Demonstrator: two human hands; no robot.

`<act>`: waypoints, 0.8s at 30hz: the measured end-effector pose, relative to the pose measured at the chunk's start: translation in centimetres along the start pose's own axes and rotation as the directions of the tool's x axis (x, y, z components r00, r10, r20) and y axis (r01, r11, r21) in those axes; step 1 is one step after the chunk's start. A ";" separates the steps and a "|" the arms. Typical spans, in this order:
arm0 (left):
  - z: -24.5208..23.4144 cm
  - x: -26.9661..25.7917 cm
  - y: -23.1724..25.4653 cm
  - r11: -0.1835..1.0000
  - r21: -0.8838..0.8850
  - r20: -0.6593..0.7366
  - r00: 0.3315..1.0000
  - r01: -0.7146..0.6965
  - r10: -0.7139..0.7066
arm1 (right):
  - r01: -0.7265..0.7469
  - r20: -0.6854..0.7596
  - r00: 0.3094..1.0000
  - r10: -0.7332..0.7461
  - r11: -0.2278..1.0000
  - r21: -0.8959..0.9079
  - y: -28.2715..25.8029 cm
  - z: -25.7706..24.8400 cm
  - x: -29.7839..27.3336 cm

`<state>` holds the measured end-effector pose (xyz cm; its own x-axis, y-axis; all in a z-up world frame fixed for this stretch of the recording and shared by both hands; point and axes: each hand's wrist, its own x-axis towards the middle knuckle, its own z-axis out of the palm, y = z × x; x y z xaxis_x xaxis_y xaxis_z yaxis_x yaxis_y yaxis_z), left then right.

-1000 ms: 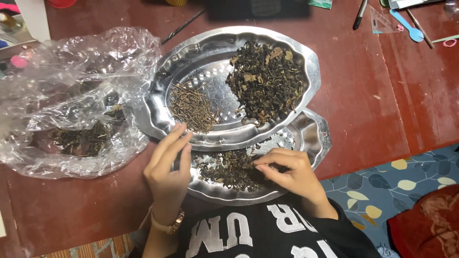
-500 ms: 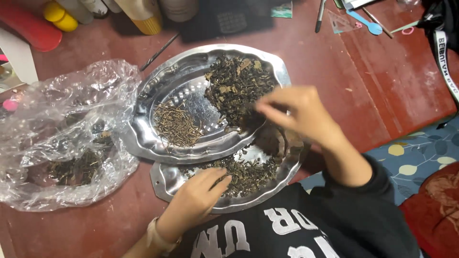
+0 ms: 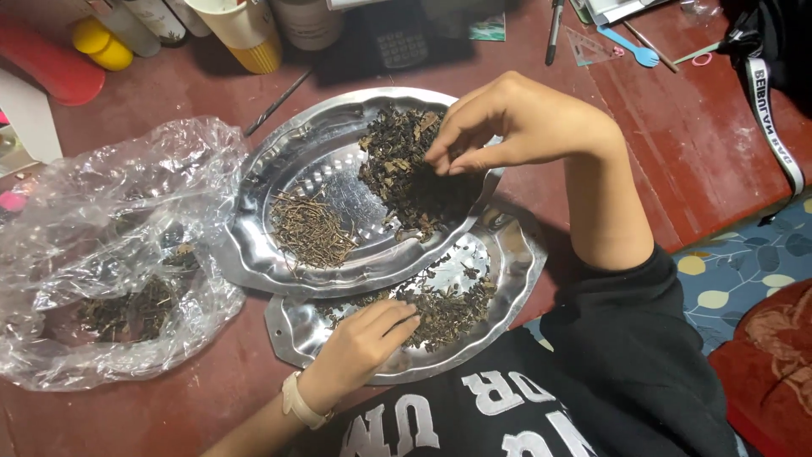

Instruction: Sorting dried tea leaves and stems by hand on metal trays

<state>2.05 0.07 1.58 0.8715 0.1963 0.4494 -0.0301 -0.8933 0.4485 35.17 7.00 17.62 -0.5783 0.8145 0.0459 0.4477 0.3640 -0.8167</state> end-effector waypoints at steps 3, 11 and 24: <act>-0.4 -0.1 0.3 0.997 -0.079 -0.056 0.998 0.027 -0.031 | 0.063 0.053 0.997 -0.048 0.936 -0.347 1.2 0.7 -0.6; -0.4 -0.7 0.1 0.432 -0.815 0.081 0.815 0.386 -0.573 | 0.218 0.316 0.939 -0.135 0.944 -0.247 -3.9 7.1 -1.0; 2.7 -2.7 -1.4 -0.062 -0.951 0.266 0.700 0.303 -0.663 | 0.291 0.383 0.902 -0.202 0.938 -0.191 -1.7 13.6 1.4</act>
